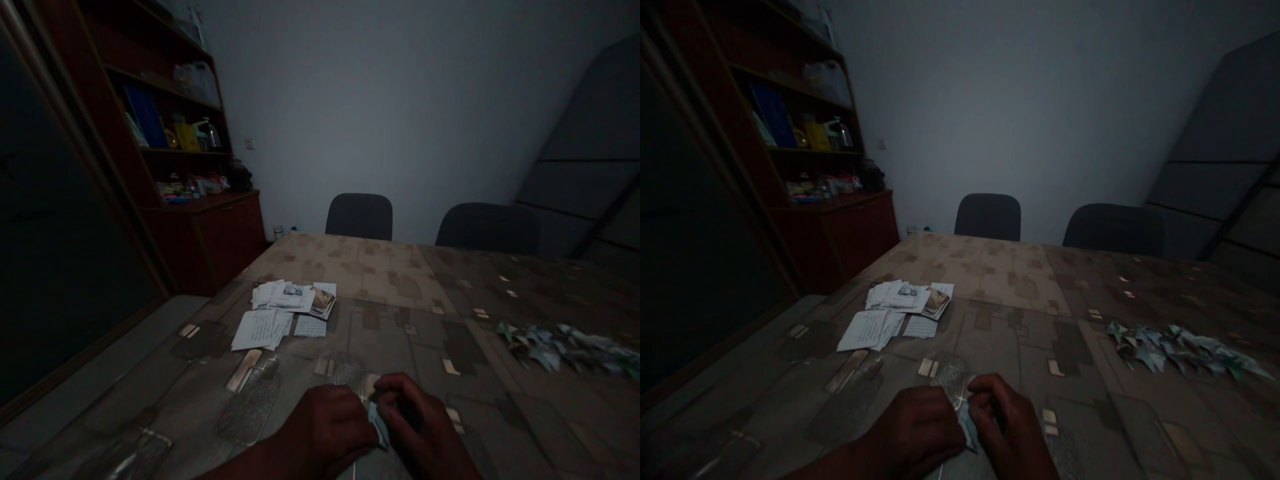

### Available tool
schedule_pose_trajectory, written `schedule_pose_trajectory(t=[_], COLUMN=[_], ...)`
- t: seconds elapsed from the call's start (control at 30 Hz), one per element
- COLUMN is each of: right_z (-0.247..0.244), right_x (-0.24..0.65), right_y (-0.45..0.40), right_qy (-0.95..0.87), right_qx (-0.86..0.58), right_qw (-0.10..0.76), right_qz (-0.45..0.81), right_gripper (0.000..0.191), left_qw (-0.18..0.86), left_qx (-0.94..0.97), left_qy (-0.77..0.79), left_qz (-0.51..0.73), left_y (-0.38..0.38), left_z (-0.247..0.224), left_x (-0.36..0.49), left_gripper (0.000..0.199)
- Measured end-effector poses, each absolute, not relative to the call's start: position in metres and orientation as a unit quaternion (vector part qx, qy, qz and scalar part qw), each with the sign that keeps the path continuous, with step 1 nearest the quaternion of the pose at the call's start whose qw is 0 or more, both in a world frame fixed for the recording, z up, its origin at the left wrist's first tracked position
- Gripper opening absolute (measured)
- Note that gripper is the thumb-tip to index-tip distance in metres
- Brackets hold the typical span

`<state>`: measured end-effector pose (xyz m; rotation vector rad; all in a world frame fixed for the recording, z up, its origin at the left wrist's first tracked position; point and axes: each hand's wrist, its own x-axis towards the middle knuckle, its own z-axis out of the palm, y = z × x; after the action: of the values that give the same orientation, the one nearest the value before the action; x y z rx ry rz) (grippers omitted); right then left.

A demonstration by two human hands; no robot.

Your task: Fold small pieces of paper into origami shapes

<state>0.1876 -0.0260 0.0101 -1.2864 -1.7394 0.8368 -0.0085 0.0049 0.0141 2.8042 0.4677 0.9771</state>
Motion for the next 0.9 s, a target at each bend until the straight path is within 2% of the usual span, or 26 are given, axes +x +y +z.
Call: schedule_pose_trajectory(t=[0.43, 0.53, 0.73, 0.9], right_z=[-0.001, 0.003, 0.013, 0.011], right_x=[0.193, 0.194, 0.197, 0.197], right_y=[-0.021, -0.02, -0.027, -0.032], right_qy=[-0.803, -0.82, -0.857, -0.865], right_qx=[-0.473, -0.456, -0.458, -0.45], right_qw=[0.312, 0.302, 0.216, 0.209], right_qz=[0.185, 0.167, 0.098, 0.073], right_gripper=[0.021, 0.02, 0.015, 0.016], left_qw=[-0.036, -0.037, -0.024, 0.017], left_qx=[0.938, 0.939, 0.936, 0.938], left_qy=[0.192, 0.193, 0.204, 0.226], left_qz=[0.285, 0.282, 0.285, 0.263], left_y=[0.008, 0.008, 0.008, 0.008], left_z=[0.006, 0.003, 0.006, 0.005], left_x=[-0.005, -0.003, -0.002, -0.004], left_gripper=[0.023, 0.023, 0.025, 0.016])
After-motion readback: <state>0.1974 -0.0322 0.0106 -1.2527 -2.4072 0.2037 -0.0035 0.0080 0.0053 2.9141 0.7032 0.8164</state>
